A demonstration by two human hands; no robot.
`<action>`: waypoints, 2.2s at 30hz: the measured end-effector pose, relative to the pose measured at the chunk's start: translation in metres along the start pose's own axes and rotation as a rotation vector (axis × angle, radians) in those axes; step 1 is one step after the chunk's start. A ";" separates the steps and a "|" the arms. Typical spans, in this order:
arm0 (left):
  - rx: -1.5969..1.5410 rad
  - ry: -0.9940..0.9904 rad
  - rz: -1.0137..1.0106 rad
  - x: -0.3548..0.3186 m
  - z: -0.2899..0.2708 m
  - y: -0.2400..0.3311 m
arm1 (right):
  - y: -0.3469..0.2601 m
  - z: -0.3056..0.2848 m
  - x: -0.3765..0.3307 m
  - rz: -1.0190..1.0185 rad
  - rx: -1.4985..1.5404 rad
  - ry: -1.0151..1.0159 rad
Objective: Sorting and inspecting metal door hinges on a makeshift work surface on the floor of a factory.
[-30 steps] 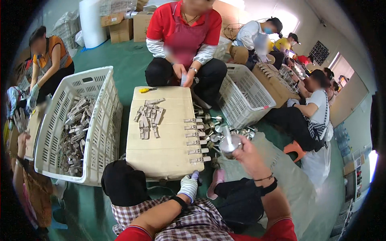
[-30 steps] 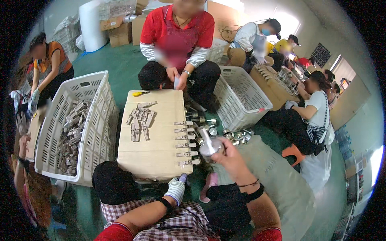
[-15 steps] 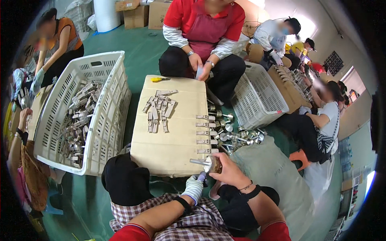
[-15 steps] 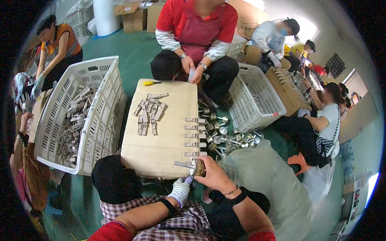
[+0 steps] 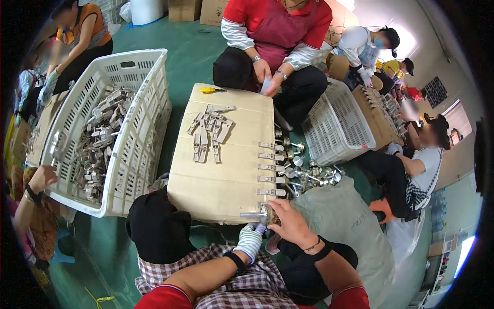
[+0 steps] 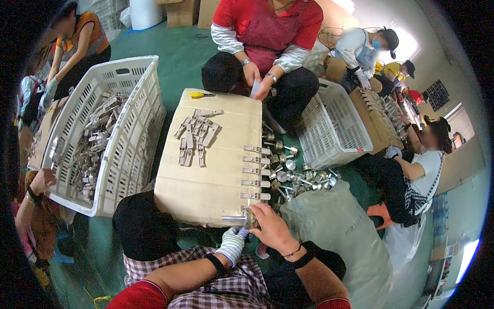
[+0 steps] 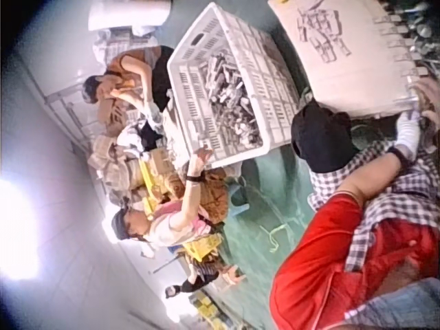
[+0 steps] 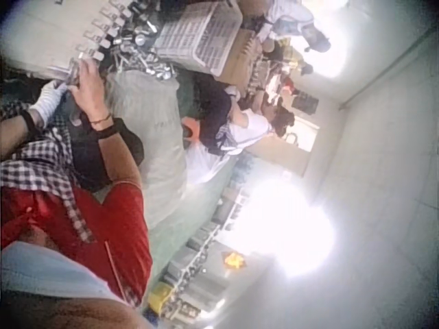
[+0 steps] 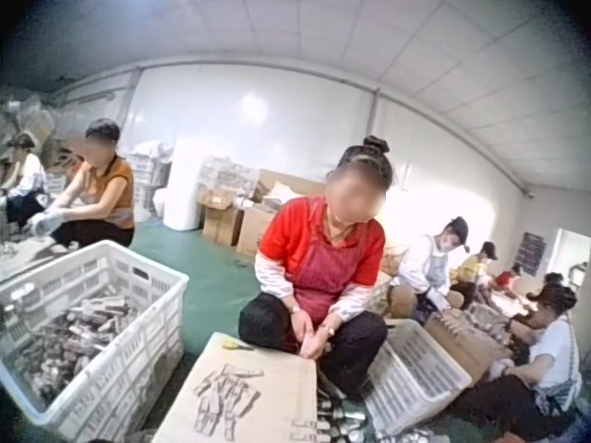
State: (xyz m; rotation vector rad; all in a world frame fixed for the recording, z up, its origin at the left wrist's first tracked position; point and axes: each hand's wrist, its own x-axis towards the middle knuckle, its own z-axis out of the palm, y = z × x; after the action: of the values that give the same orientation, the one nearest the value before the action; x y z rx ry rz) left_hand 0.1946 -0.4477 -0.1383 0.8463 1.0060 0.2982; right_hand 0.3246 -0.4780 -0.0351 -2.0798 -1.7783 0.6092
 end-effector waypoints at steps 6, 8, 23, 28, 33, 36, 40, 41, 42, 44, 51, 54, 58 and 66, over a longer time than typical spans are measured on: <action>0.070 0.016 -0.015 0.001 -0.001 0.001 | -0.002 0.000 0.002 0.003 -0.032 -0.001; 0.067 0.022 -0.005 0.004 -0.002 -0.005 | -0.003 0.000 0.003 0.013 -0.010 -0.013; 0.067 0.014 0.017 -0.005 0.000 0.011 | 0.002 0.003 0.004 0.007 -0.032 -0.008; 0.068 0.019 -0.006 -0.003 0.000 0.008 | 0.000 0.001 0.006 0.017 -0.027 -0.025; -0.008 0.009 -0.020 -0.002 0.001 0.004 | 0.002 0.002 0.006 0.028 -0.048 -0.032; -0.035 0.001 0.005 0.007 0.000 -0.009 | -0.001 0.003 0.007 -0.048 -0.096 0.026; -0.046 0.001 0.001 0.001 0.002 0.001 | -0.001 0.003 0.006 -0.070 -0.105 0.042; -0.048 -0.006 -0.009 0.005 0.001 -0.003 | -0.003 0.003 0.007 -0.070 -0.107 0.049; -0.046 -0.008 -0.012 0.009 0.000 -0.007 | -0.003 0.003 0.007 -0.066 -0.105 0.049; 0.007 0.002 0.006 0.009 -0.001 -0.007 | -0.002 0.007 0.006 -0.048 -0.148 0.041; -0.091 -0.048 -0.035 -0.001 0.000 -0.002 | 0.002 0.005 0.007 -0.041 -0.218 0.008; -0.115 -0.045 -0.010 -0.004 0.002 -0.002 | 0.001 0.006 0.006 -0.021 -0.264 0.017; -0.117 -0.031 -0.012 -0.006 0.001 -0.004 | 0.003 0.009 0.007 -0.017 -0.297 0.004; -0.045 -0.085 -0.038 -0.024 -0.001 0.014 | 0.006 0.011 0.008 0.007 -0.299 0.008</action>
State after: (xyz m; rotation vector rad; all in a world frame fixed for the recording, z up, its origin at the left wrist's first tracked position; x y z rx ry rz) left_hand 0.1834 -0.4523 -0.1129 0.7922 0.9324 0.2495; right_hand 0.3246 -0.4717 -0.0482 -2.2751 -1.9594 0.3526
